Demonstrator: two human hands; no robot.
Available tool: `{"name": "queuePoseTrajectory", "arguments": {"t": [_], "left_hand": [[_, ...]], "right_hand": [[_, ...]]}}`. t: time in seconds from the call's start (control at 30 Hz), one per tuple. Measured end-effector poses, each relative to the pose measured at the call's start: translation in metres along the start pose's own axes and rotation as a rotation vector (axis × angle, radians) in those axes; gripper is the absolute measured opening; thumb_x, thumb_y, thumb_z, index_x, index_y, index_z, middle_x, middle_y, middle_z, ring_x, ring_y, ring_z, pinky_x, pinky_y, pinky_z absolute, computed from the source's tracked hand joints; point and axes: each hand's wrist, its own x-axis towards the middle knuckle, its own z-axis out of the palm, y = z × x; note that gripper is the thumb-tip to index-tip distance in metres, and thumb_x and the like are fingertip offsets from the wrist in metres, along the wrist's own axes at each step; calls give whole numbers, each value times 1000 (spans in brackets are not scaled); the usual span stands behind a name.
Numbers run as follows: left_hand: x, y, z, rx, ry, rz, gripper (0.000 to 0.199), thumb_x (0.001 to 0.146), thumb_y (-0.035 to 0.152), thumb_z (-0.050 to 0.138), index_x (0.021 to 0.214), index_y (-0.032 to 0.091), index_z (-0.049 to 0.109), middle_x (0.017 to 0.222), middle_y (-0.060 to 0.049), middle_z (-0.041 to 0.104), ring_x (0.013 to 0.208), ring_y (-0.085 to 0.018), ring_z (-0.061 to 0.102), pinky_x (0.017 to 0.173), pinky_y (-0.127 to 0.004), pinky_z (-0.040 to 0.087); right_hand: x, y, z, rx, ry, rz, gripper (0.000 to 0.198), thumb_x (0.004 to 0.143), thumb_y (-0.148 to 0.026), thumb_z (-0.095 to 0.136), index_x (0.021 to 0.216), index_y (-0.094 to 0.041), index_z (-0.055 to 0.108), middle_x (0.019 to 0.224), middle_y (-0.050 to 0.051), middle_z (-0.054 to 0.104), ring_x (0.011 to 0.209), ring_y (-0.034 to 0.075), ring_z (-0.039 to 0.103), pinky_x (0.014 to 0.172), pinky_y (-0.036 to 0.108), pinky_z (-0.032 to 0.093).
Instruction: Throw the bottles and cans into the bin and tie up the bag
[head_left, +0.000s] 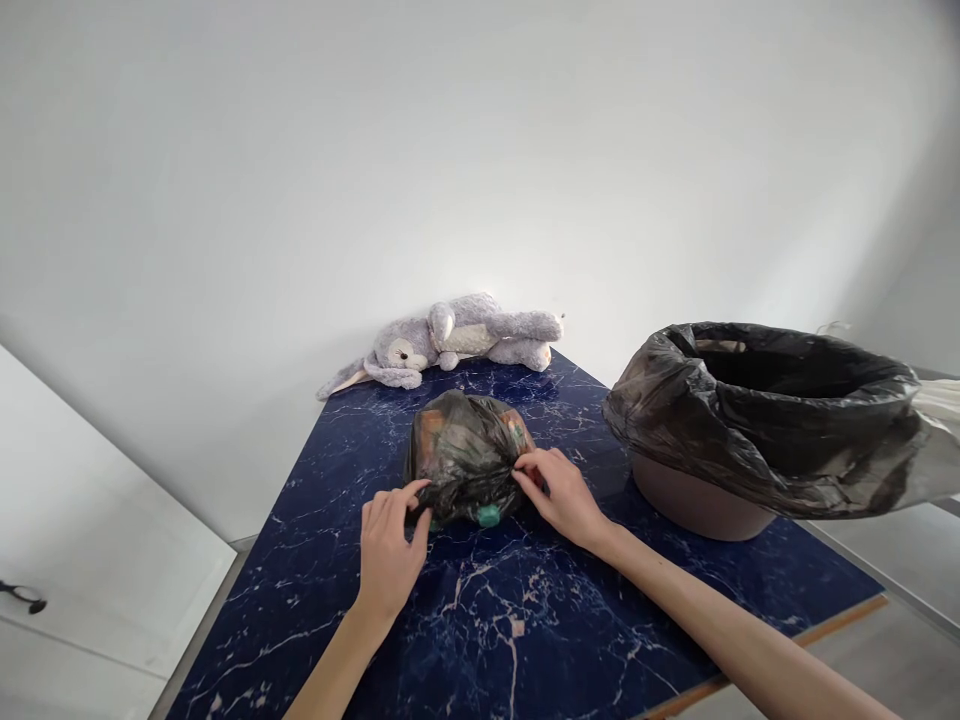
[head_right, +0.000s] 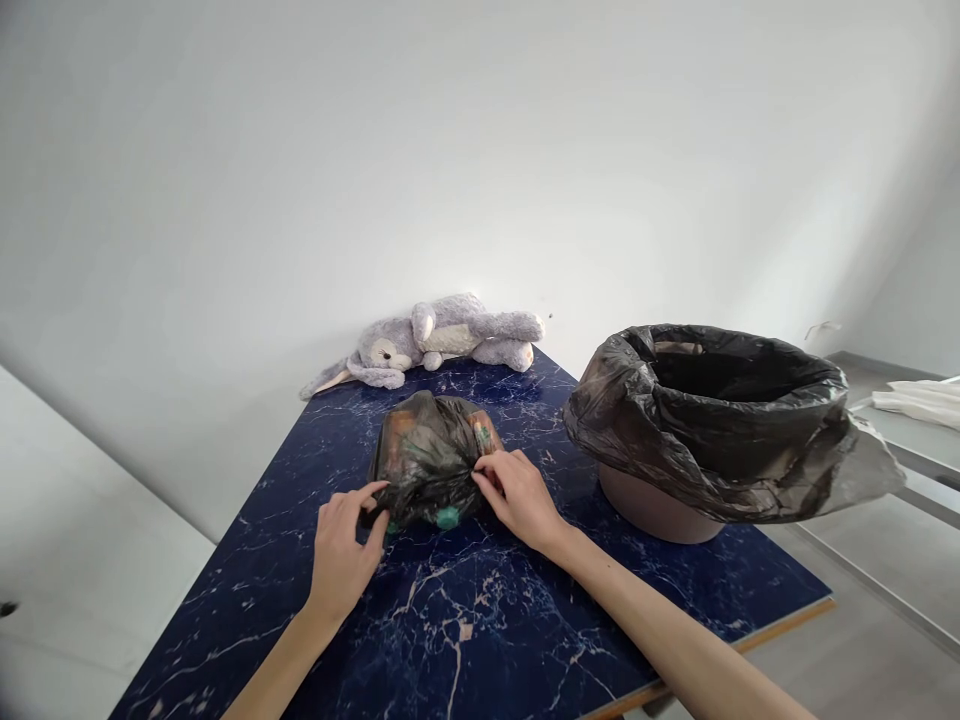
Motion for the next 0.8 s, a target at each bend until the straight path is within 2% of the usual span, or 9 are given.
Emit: {"name": "queuePoseTrajectory", "arguments": {"t": [0.13,0.23,0.37,0.47,0.57,0.67,0.73,0.8], "left_hand": [[4,-11,-5,-10,98,-133,11,105,30,53,112,25,60,92,-5,65,90,-26,61,82,-43,49],[4,-9,-9,-53,84,-109,4,100,28,57,103,25,57,100,-8,65,99,-28,62,89,-48,51],[-2,6,-9,-163,-20,-9,23,92,26,62,115,26,54,117,-10,66,112,-28,64,92,-45,57],[-6,18,-9,-240,-101,74,37,91,26,64,125,27,51,114,-11,67,113,-29,64,88,-42,60],[-5,22,-12,-249,-143,177,30,91,25,64,118,28,53,88,-2,67,90,-24,66,88,-43,58],[-2,21,-14,-253,-151,201,8,94,23,60,98,28,55,68,5,56,64,-17,56,88,-44,54],[-1,17,-14,-242,-119,164,10,99,20,55,92,28,53,65,7,54,59,-15,53,86,-43,52],[0,13,-13,-216,-78,102,11,102,19,52,95,28,53,65,7,55,59,-16,54,85,-43,51]], "right_hand": [[1,7,0,34,192,180,5,108,-30,46,108,-25,48,91,4,59,82,22,58,74,36,48],[1,3,0,67,217,190,12,99,-27,53,106,-26,43,101,5,53,91,23,56,81,36,50],[0,-9,1,93,173,138,30,81,-20,67,96,-27,42,111,7,50,105,26,53,92,41,48],[0,-11,3,98,173,147,26,83,-20,66,86,-27,42,105,7,51,102,27,54,90,41,48],[0,-6,3,102,226,212,15,97,-29,59,89,-27,46,98,6,54,93,26,56,85,40,49],[2,3,1,92,314,306,15,105,-38,52,96,-27,49,92,4,56,86,25,58,81,40,50],[4,10,-1,70,382,358,15,105,-40,52,104,-26,50,93,4,57,86,26,59,82,41,51],[7,15,-5,43,443,385,27,101,-41,59,119,-25,48,103,7,58,95,28,60,89,45,51]]}}
